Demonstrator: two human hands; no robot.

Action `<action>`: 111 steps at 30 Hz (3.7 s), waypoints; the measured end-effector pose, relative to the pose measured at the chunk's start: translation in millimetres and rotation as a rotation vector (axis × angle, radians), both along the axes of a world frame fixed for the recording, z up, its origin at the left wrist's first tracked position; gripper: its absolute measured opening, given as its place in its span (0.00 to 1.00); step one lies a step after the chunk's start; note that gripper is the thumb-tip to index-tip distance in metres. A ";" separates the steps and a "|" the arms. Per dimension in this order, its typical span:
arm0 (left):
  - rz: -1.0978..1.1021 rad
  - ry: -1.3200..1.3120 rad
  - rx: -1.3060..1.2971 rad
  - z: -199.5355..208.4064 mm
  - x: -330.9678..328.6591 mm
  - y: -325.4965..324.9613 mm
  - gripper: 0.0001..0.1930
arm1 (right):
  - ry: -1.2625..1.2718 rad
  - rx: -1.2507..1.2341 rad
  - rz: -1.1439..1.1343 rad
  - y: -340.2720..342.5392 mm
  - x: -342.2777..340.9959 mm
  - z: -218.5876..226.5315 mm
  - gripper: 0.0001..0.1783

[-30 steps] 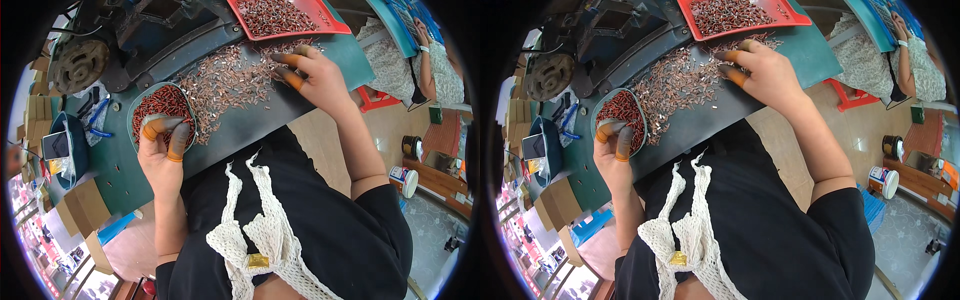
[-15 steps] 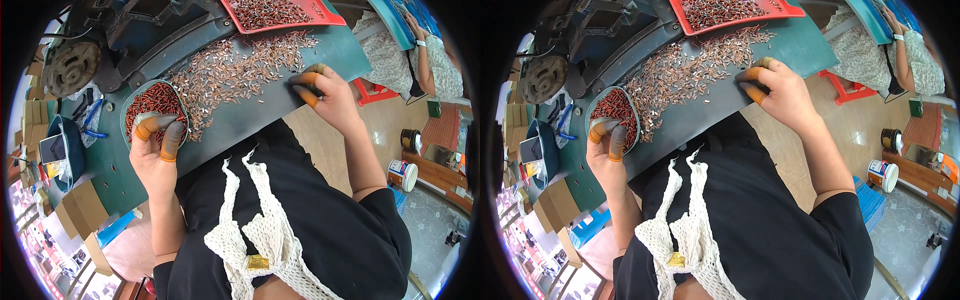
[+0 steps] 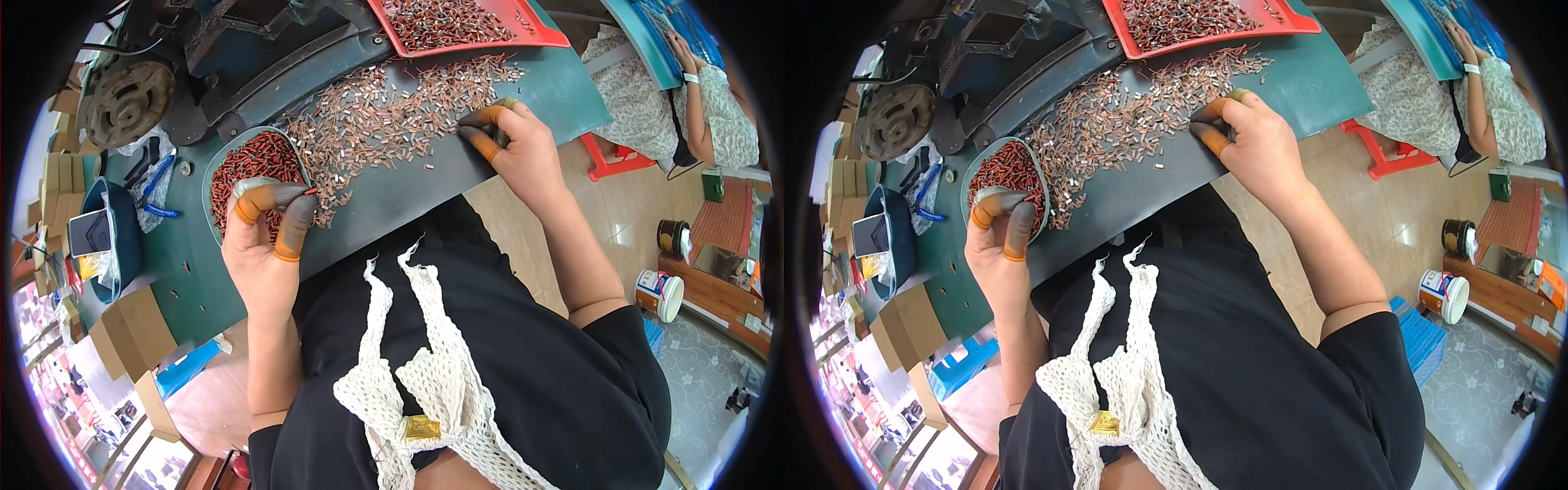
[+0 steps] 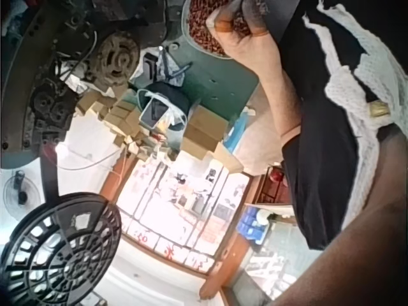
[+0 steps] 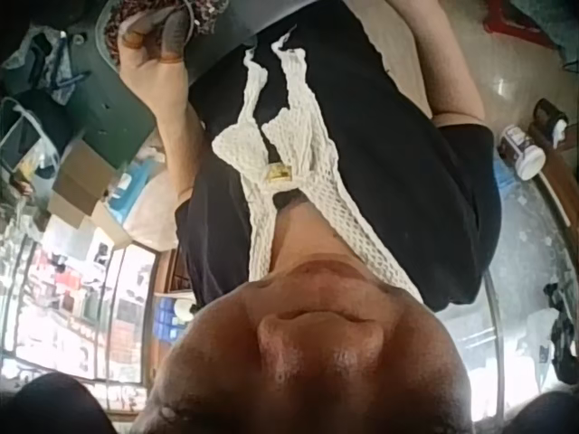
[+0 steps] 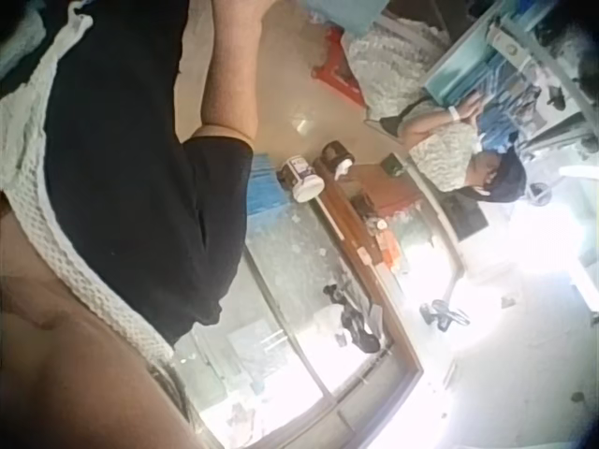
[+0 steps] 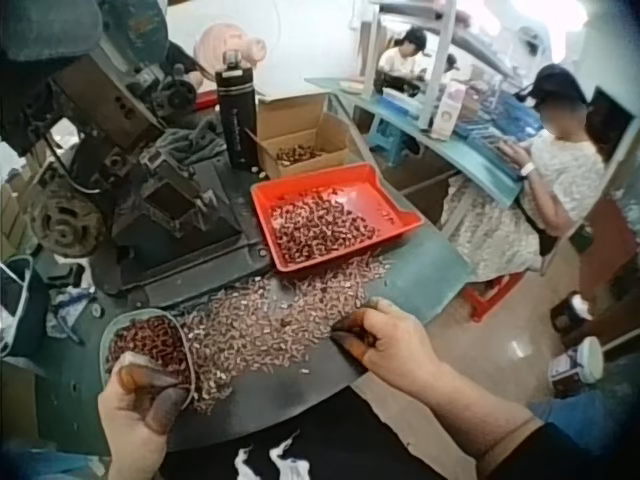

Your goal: The person processes small wiring components by picking wires and metal terminals by hand, feeding them into a benchtop crimping machine to crimp them together, and sorting the components on the workbench.

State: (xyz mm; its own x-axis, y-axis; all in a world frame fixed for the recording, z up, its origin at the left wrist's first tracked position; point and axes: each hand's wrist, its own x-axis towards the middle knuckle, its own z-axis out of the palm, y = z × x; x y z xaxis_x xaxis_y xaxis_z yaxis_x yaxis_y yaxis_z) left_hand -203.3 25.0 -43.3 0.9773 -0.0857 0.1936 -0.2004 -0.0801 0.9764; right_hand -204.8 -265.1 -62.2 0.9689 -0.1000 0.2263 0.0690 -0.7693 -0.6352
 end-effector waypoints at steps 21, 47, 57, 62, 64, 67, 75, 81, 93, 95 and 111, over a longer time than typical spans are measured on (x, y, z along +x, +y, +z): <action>0.131 -0.511 0.422 29.9 61.0 -13.9 0.11 | 0.065 0.924 0.190 58.3 91.3 60.3 0.14; 0.604 -1.341 0.797 43.2 206.1 -18.6 0.14 | -0.101 0.789 0.174 120.7 195.1 103.7 0.20; 0.627 -1.312 0.812 44.1 206.4 -22.1 0.11 | -0.124 0.825 0.183 121.3 196.6 100.3 0.19; 0.634 -1.312 0.814 43.7 207.2 -23.6 0.11 | -0.117 0.799 0.173 121.5 195.8 103.0 0.19; 0.633 -1.310 0.816 43.6 207.5 -23.2 0.11 | -0.108 0.785 0.170 122.5 195.3 103.0 0.19; 0.638 -1.330 0.802 44.4 209.1 -23.7 0.11 | -0.144 0.778 0.209 123.3 196.9 101.6 0.20; 0.662 -1.339 0.724 49.9 205.7 -14.8 0.13 | -0.397 0.758 0.428 132.8 198.8 91.6 0.22; 0.451 -1.128 0.774 49.9 140.8 3.4 0.13 | -0.336 0.673 0.258 90.7 151.1 92.2 0.22; 0.183 -0.378 1.001 8.7 59.2 27.2 0.10 | -0.018 0.535 0.111 20.4 87.7 37.1 0.16; 0.213 -0.366 0.945 9.1 55.5 30.6 0.09 | 0.003 0.490 0.135 40.3 76.4 36.6 0.12; 0.204 -0.238 0.222 21.2 31.1 29.7 0.10 | 0.675 0.994 0.471 142.9 66.0 51.3 0.08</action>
State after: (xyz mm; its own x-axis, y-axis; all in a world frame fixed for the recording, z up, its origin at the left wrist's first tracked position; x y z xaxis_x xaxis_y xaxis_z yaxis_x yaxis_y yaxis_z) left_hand -172.3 54.6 -22.1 0.9086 0.0409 0.4156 -0.3772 -0.3465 0.8589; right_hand -138.8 -122.2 -10.9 0.8497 0.4384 -0.2930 -0.3536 0.0615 -0.9334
